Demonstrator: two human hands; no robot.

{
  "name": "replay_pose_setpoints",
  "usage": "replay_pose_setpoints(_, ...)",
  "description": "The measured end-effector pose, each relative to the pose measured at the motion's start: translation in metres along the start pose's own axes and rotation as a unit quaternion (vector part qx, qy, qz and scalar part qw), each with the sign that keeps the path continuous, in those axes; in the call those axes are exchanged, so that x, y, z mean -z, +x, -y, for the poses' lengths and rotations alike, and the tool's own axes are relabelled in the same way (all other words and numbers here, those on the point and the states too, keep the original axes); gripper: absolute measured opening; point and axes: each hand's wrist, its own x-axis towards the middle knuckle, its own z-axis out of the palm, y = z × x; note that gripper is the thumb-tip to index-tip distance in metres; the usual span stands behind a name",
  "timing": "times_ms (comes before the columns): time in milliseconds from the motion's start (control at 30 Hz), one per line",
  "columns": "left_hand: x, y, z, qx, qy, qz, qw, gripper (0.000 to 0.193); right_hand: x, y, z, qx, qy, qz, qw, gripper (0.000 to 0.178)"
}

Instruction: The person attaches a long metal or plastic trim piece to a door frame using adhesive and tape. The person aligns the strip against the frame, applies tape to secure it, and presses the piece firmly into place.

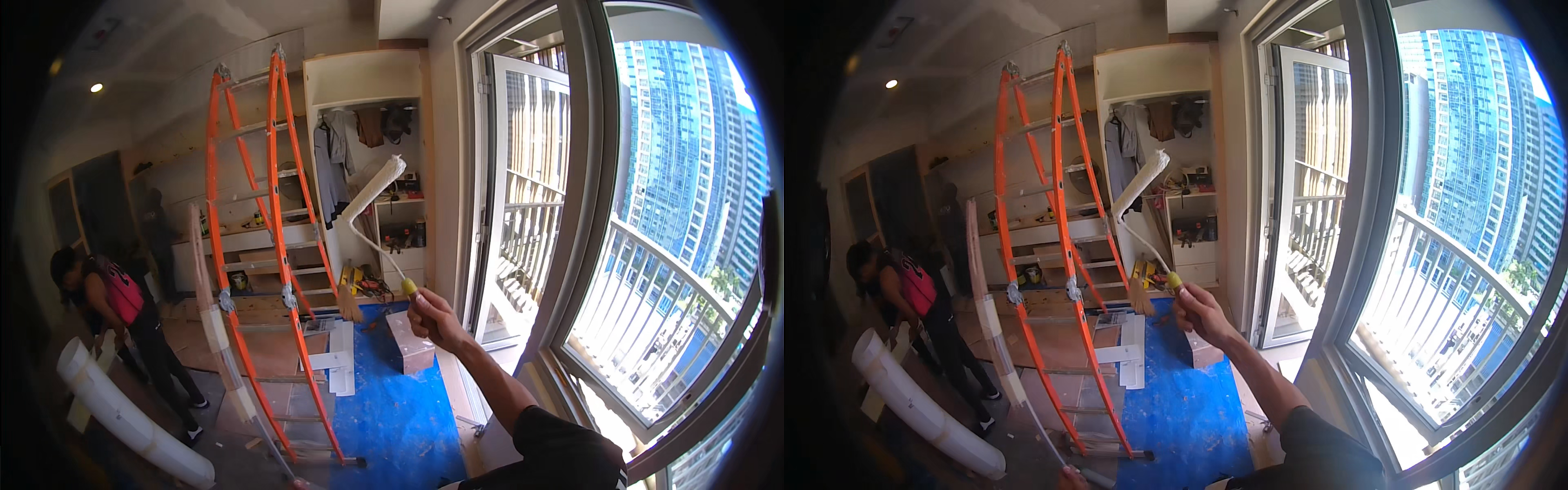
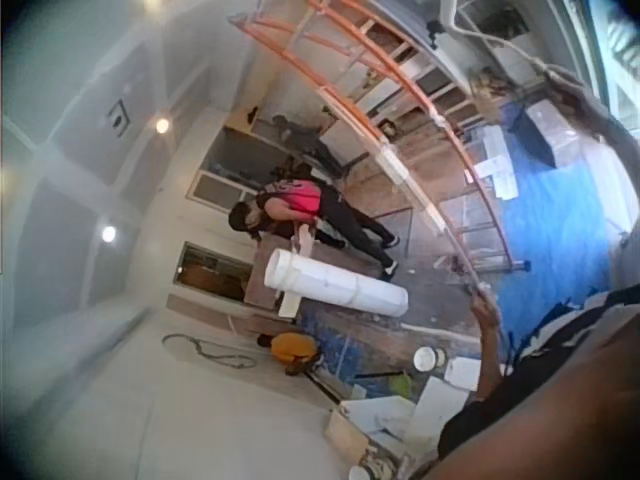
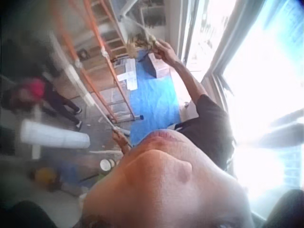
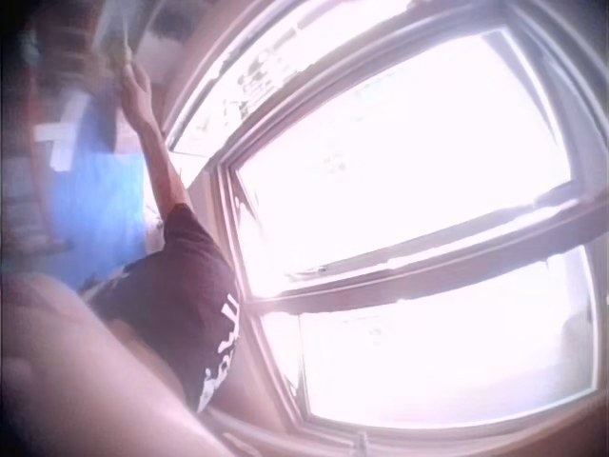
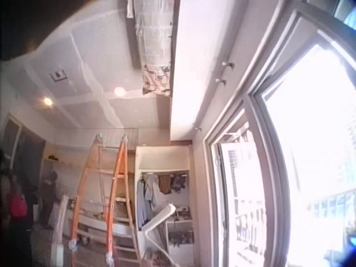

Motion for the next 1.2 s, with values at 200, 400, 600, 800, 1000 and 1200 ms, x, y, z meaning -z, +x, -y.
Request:
replay_pose_setpoints(200,-0.051,0.015,0.039,0.140,-0.151,0.183,0.961,0.046,0.026,0.051,0.045,0.035,-0.043,-0.025,0.998,0.023)
replay_pose_setpoints(400,-0.036,0.019,0.062,0.176,-0.158,0.260,0.936,0.039,-0.005,0.114,0.055,0.066,-0.013,-0.021,0.998,0.015)
replay_pose_setpoints(600,-0.012,0.019,0.085,0.173,-0.117,0.318,0.925,0.037,-0.018,0.155,0.047,0.100,-0.014,-0.010,0.995,0.014)
replay_pose_setpoints(800,0.004,0.011,0.097,0.090,-0.064,0.350,0.930,0.040,-0.017,0.171,0.055,0.139,-0.001,-0.032,0.990,0.015)
replay_pose_setpoints(1000,0.009,0.009,0.096,0.065,-0.042,0.354,0.932,0.043,-0.015,0.161,0.057,0.141,-0.018,-0.028,0.989,0.014)
replay_pose_setpoints(1200,0.006,0.007,0.095,0.078,-0.075,0.348,0.931,0.043,-0.026,0.148,0.057,0.144,-0.013,-0.034,0.989,0.013)
